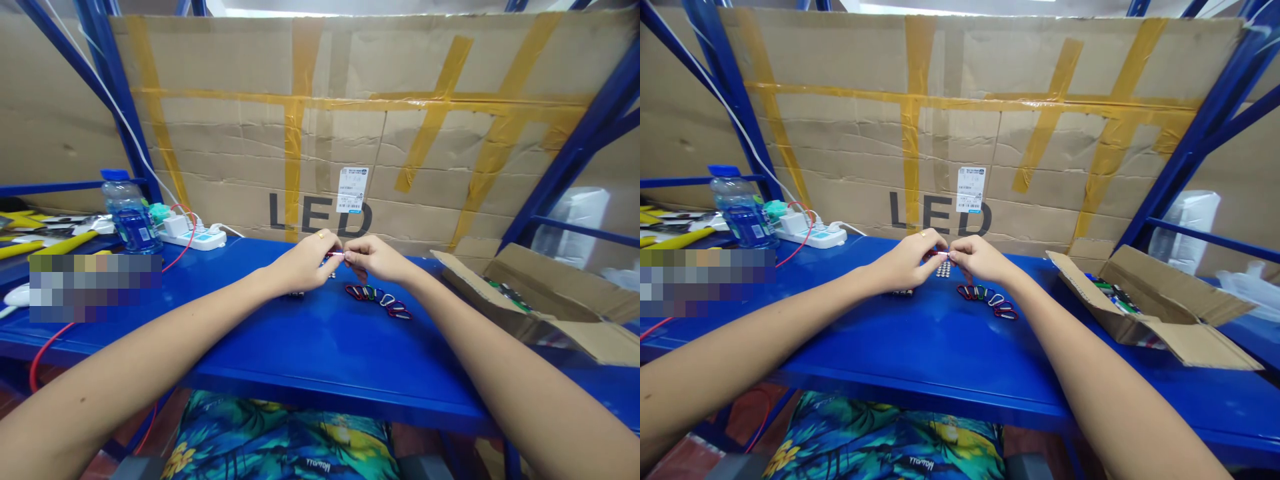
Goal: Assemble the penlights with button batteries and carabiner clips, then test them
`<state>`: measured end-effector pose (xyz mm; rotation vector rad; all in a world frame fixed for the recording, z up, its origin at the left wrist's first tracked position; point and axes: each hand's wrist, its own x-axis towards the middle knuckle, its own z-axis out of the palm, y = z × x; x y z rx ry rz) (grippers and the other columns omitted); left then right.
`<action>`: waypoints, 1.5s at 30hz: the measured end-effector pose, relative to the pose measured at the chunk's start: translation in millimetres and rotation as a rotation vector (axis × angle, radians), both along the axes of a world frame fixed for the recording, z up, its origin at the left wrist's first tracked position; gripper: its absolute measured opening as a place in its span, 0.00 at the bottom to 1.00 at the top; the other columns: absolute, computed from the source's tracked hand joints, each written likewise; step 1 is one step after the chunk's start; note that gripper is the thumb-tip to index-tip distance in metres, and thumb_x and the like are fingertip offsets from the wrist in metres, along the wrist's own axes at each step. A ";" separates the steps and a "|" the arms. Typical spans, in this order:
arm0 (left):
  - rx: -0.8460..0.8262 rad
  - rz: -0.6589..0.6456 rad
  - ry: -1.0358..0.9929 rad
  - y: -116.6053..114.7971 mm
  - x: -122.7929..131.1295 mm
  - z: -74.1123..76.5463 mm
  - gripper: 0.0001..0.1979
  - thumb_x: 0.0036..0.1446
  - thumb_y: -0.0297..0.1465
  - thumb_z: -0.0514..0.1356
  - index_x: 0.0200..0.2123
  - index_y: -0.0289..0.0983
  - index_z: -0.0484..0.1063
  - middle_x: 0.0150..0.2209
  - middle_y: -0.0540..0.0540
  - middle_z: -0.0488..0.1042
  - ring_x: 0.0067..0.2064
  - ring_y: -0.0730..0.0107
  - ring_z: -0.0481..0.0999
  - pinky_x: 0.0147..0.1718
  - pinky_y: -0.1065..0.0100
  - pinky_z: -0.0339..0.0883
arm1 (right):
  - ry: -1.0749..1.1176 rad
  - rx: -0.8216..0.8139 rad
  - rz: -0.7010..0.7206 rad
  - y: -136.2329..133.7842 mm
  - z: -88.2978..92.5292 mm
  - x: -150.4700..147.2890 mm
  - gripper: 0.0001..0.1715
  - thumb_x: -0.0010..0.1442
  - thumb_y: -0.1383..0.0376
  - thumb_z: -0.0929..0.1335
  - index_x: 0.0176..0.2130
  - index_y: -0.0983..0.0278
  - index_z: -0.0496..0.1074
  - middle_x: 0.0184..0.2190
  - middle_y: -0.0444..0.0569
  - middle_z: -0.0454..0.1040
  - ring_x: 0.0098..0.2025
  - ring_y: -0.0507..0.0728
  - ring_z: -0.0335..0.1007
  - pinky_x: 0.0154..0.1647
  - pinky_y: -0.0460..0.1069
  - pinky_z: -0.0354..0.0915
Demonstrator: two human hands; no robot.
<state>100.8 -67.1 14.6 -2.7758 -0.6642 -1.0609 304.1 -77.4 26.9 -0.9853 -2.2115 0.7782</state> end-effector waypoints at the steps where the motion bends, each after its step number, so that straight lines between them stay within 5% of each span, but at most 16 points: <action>1: -0.001 0.024 0.002 1.1 0.9 0.4 0.08 0.66 0.29 0.50 0.39 0.34 0.69 0.38 0.41 0.72 0.41 0.64 0.72 0.41 0.62 0.67 | 0.004 0.030 -0.019 -0.4 0.0 -0.7 0.17 0.61 0.57 0.64 0.24 0.63 0.63 0.14 0.40 0.64 0.16 0.50 0.62 0.21 0.46 0.59; 4: -0.032 0.071 0.088 5.4 1.1 1.6 0.14 0.67 0.29 0.47 0.34 0.34 0.71 0.34 0.41 0.74 0.38 0.63 0.74 0.40 0.61 0.67 | -0.010 0.071 -0.051 -2.0 -1.0 -4.1 0.16 0.60 0.59 0.64 0.24 0.63 0.63 0.14 0.40 0.64 0.16 0.50 0.62 0.21 0.46 0.59; 9: -0.154 0.044 0.123 5.5 -4.4 3.0 0.10 0.65 0.32 0.54 0.37 0.34 0.73 0.33 0.44 0.77 0.34 0.65 0.75 0.33 0.65 0.64 | -0.037 0.030 -0.060 -3.2 -3.0 -5.8 0.15 0.59 0.59 0.64 0.23 0.63 0.62 0.14 0.40 0.64 0.16 0.51 0.63 0.20 0.46 0.59; 18: -0.076 -0.006 0.033 5.4 -2.5 -1.3 0.08 0.65 0.30 0.54 0.39 0.34 0.72 0.36 0.43 0.78 0.37 0.65 0.76 0.36 0.66 0.66 | -0.024 0.068 -0.033 -3.1 -0.6 -3.2 0.18 0.61 0.58 0.63 0.23 0.63 0.61 0.14 0.40 0.64 0.18 0.50 0.62 0.23 0.46 0.57; 24: -0.097 0.075 0.219 4.5 -1.6 1.5 0.14 0.66 0.31 0.51 0.33 0.34 0.74 0.31 0.41 0.78 0.32 0.63 0.76 0.32 0.66 0.65 | -0.161 0.194 -0.106 -7.1 0.3 -10.1 0.14 0.59 0.65 0.62 0.23 0.64 0.63 0.14 0.40 0.64 0.20 0.49 0.59 0.26 0.46 0.54; 36: 0.132 0.149 0.186 0.4 -6.7 6.7 0.13 0.67 0.31 0.50 0.40 0.34 0.73 0.38 0.40 0.78 0.38 0.60 0.78 0.35 0.64 0.67 | 0.179 -0.125 0.007 -4.0 0.4 -11.0 0.17 0.59 0.55 0.65 0.26 0.64 0.65 0.13 0.39 0.60 0.16 0.50 0.59 0.21 0.47 0.57; 41: 0.097 0.238 0.094 -3.4 -8.8 20.2 0.10 0.65 0.31 0.52 0.42 0.35 0.72 0.40 0.41 0.79 0.40 0.61 0.78 0.36 0.64 0.67 | -0.260 0.160 -0.210 -9.7 12.1 -4.3 0.18 0.60 0.57 0.66 0.23 0.64 0.67 0.16 0.41 0.62 0.20 0.49 0.55 0.23 0.47 0.51; 45: 0.070 0.280 0.033 -2.8 -10.9 22.1 0.11 0.65 0.31 0.52 0.41 0.35 0.72 0.39 0.42 0.79 0.41 0.60 0.77 0.37 0.63 0.67 | -0.625 0.143 -0.266 -14.1 9.6 -4.9 0.14 0.53 0.64 0.71 0.19 0.63 0.67 0.17 0.45 0.66 0.20 0.51 0.56 0.23 0.48 0.49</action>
